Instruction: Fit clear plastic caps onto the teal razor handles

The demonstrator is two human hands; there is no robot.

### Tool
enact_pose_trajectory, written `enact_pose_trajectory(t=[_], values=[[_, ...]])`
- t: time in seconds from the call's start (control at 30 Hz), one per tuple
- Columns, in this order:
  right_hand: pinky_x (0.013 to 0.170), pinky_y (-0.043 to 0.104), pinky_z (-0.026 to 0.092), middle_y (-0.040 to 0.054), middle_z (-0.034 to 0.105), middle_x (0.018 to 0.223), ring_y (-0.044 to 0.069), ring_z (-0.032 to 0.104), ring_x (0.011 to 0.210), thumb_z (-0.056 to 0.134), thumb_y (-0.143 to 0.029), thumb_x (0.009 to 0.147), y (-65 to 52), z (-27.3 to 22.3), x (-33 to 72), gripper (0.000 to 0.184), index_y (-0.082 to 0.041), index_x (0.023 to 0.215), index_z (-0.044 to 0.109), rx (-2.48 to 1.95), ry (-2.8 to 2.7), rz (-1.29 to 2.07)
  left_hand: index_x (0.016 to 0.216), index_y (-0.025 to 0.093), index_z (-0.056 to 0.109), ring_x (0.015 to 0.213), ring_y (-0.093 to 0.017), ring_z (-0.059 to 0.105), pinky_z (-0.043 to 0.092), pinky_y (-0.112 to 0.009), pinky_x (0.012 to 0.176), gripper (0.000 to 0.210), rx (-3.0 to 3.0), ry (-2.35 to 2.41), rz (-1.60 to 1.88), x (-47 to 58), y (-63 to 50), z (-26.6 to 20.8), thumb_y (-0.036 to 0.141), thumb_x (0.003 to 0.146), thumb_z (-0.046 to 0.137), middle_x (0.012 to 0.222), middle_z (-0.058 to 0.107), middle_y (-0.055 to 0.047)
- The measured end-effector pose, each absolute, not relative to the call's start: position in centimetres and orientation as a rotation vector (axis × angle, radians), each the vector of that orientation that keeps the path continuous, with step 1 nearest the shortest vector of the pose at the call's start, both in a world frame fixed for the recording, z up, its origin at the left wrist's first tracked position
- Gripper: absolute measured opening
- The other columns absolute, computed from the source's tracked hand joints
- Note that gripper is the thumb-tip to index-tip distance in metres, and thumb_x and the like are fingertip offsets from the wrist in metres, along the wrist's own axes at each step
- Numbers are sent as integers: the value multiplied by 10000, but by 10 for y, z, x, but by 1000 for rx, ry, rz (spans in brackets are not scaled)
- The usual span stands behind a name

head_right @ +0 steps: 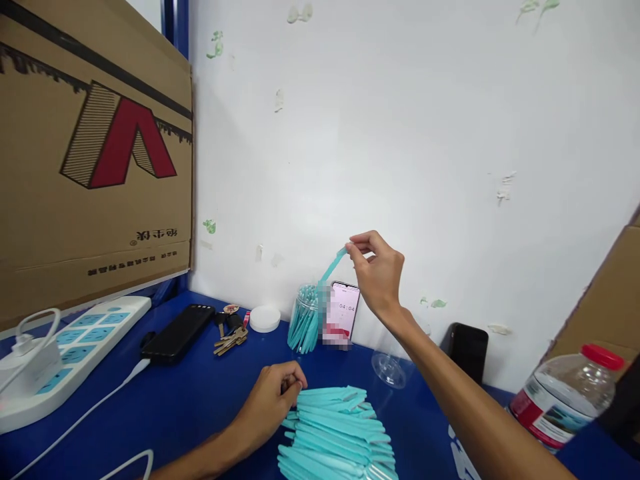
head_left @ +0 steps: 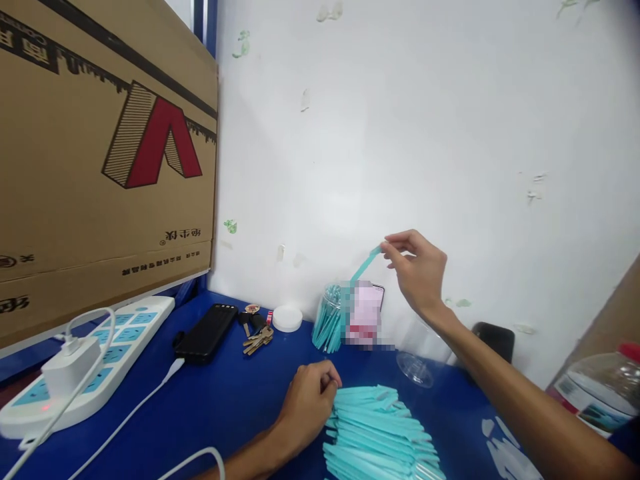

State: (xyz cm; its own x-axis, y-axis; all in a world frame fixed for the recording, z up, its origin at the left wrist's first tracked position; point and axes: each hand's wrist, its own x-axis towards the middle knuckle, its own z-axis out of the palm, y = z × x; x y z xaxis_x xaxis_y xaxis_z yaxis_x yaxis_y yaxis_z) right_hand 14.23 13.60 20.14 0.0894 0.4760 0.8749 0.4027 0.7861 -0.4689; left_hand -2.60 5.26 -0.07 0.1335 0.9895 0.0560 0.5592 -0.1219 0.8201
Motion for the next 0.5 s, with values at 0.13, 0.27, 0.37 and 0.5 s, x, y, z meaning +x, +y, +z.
enact_pose_trajectory(t=[0.13, 0.27, 0.37, 0.5], values=[[626, 360, 589, 45, 769, 804, 236, 728, 751, 712, -323, 876, 149, 189, 127, 121, -202, 874, 716, -769, -1627, 44, 1280, 169, 658, 1052, -246, 711, 617, -450, 896, 320, 1740, 1498, 839, -27, 53, -3, 369, 1031, 678, 1265, 691, -90], [678, 352, 588, 29, 770, 788, 200, 714, 702, 701, -305, 931, 155, 164, 116, 123, -198, 871, 715, -819, -1785, 23, 1279, 170, 659, 1057, -247, 710, 616, -451, 899, 318, 1738, 1490, 838, -27, 53, -3, 369, 1031, 677, 1268, 690, -90], [723, 347, 595, 7, 744, 825, 168, 704, 722, 700, -344, 992, 158, 143, 113, 185, -172, 925, 717, -852, -1913, -12, 1276, 171, 661, 1057, -247, 709, 616, -450, 900, 316, 1746, 1485, 841, -27, 52, -4, 370, 1032, 677, 1268, 691, -89], [849, 393, 601, 40, 753, 1001, 186, 717, 893, 675, -381, 1025, 158, 118, 113, 223, -171, 967, 723, -850, -2015, -72, 1274, 170, 661, 1050, -245, 711, 618, -446, 894, 314, 1764, 1482, 841, -27, 51, -5, 369, 1032, 677, 1264, 692, -88]])
